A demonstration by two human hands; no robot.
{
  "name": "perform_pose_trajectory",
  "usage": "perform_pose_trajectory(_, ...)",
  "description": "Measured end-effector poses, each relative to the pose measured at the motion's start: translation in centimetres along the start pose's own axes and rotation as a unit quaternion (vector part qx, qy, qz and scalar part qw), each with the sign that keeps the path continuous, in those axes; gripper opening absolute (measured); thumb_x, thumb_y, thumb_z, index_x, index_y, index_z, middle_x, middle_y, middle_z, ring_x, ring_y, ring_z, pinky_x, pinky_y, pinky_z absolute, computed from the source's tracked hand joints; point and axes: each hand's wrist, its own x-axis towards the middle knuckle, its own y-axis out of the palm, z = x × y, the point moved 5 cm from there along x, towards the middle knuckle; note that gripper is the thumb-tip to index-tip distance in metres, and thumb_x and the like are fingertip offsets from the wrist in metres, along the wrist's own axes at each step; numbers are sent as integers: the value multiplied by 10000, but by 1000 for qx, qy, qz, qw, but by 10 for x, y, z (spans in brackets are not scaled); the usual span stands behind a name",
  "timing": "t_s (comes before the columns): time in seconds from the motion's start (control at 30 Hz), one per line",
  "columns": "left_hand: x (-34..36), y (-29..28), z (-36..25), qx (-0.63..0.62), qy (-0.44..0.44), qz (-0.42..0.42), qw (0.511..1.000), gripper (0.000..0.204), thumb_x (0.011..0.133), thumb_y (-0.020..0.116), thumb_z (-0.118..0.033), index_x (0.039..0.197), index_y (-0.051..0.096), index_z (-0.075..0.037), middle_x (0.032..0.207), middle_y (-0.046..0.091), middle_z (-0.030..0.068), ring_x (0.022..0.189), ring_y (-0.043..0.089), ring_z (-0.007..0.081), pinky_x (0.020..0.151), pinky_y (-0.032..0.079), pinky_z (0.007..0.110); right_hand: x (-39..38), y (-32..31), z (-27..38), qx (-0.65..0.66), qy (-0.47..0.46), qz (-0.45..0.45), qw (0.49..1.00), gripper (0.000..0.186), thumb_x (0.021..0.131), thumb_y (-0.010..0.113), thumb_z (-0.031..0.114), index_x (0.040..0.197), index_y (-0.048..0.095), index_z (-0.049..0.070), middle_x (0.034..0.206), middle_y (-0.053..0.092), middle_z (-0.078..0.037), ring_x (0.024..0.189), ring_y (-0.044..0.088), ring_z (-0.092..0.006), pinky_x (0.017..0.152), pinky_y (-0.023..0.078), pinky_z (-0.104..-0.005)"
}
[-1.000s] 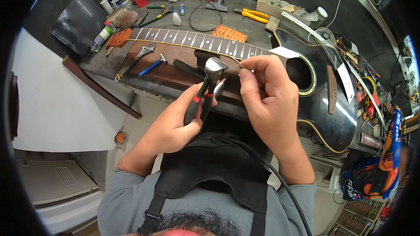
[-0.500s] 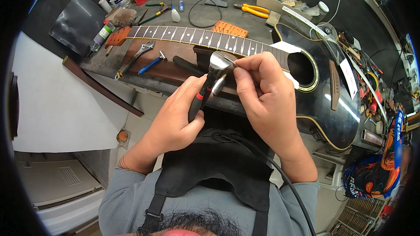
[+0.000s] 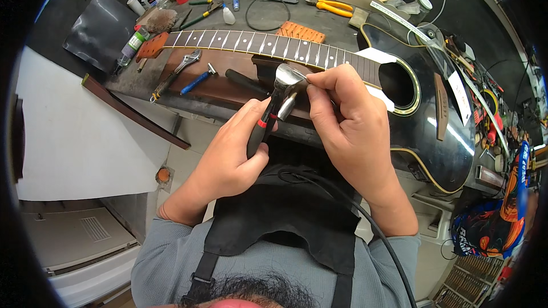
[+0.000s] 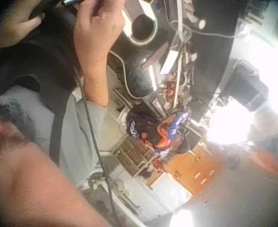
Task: The person repairs a guitar fretboard by applying glue to fret slots and inserting frets. They use a hammer to tap the frets into place and a blue-handled tool to adjust them. The process involves repeated application of glue and hammering to secure the frets.
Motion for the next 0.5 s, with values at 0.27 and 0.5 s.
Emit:
perform_pose_trajectory(0.27,-3,1,1,9,8,20,1000,737,862,607,13,1586,469,16,1293,567,216,1256,570,394,1108,467,473,2,-3,4,-74,-28,11,997,77,1030,715,-41,1105,700,-33,843,721,-82,735,662,-100,684,533,-269)
perform_pose_trajectory(0.5,-6,15,13,-215,-121,60,967,538,886,580,55,1414,521,-29,1122,525,60,1043,524,148,958,479,320,2,-4,6,-130,-34,1,991,75,987,754,-4,1037,698,2,807,701,-109,652,652,-192,624,499,-321)
